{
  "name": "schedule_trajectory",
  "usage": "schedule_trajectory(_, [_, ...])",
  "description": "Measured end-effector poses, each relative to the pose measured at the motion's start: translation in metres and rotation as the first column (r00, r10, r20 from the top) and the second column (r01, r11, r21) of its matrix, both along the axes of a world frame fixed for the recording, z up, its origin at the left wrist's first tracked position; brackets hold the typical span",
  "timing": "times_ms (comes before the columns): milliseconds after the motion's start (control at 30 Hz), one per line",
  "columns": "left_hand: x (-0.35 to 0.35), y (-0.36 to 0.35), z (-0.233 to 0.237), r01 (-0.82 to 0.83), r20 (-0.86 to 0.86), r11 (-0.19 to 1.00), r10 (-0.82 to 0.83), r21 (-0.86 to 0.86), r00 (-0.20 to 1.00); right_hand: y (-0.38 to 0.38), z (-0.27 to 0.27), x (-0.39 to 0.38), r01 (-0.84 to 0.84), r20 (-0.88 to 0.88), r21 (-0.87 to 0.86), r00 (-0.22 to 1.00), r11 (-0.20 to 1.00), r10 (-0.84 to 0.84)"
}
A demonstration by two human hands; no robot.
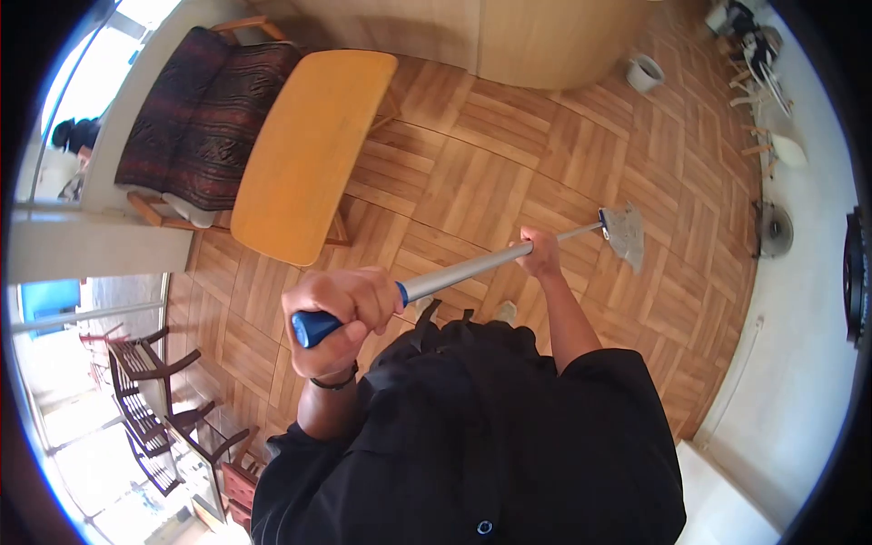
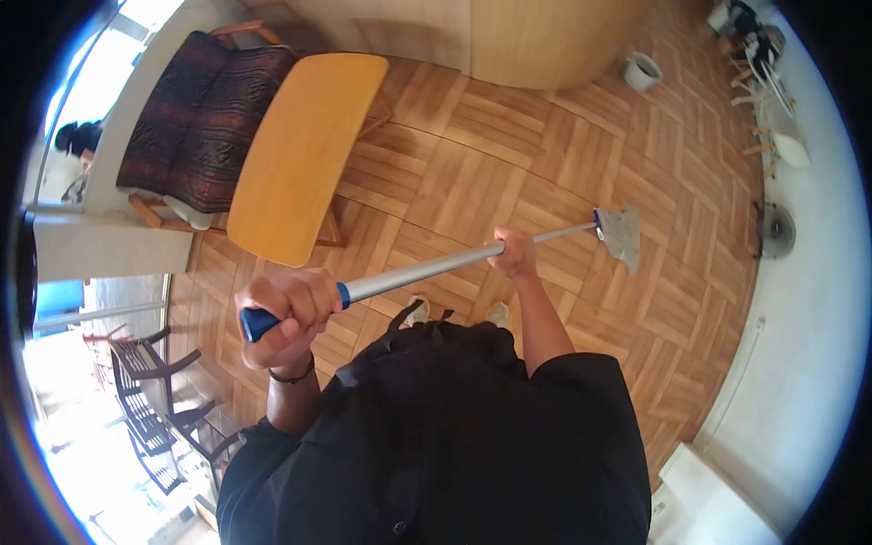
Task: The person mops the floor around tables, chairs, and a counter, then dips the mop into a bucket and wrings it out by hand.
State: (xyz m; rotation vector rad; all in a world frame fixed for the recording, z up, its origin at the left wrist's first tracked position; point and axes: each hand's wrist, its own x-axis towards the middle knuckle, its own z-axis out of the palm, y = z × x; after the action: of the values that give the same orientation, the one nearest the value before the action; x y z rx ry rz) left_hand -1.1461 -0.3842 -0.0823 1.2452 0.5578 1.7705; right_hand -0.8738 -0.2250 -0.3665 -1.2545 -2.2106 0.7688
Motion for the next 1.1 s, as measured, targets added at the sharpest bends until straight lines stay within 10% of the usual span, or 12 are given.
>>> schedule_trajectory(367, [-0.133,-0.159,0.073,-0.555,-0.100,0.796,0.590,0.241,0.801,-0.074,0.039,-0.286,-0.529,-0.156,0.159,0.820,0.834,0.550])
schedule_trajectory(633, [-0.133,-0.266,0.112,-0.588,-0.416,0.709,0.705,0.389,0.575,-0.160,0.061,-0.387,-0.780,-0.241,0.160,0.564,0.605,0.790])
schedule_trajectory(900, [-0.056,-0.316,0.114,-0.801,-0.236,0.414,0.909,0.433,0.342,-0.223,0.070,-0.316,-0.846,-0.244,0.166,0.463,0.507,0.852])
schedule_trajectory(1100, [-0.018,-0.314,0.076,-0.663,-0.206,0.684,0.727,0.304,0.655,-0.198,0.061,-0.191,-0.708,-0.004,-0.074,0.704,0.702,0.710])
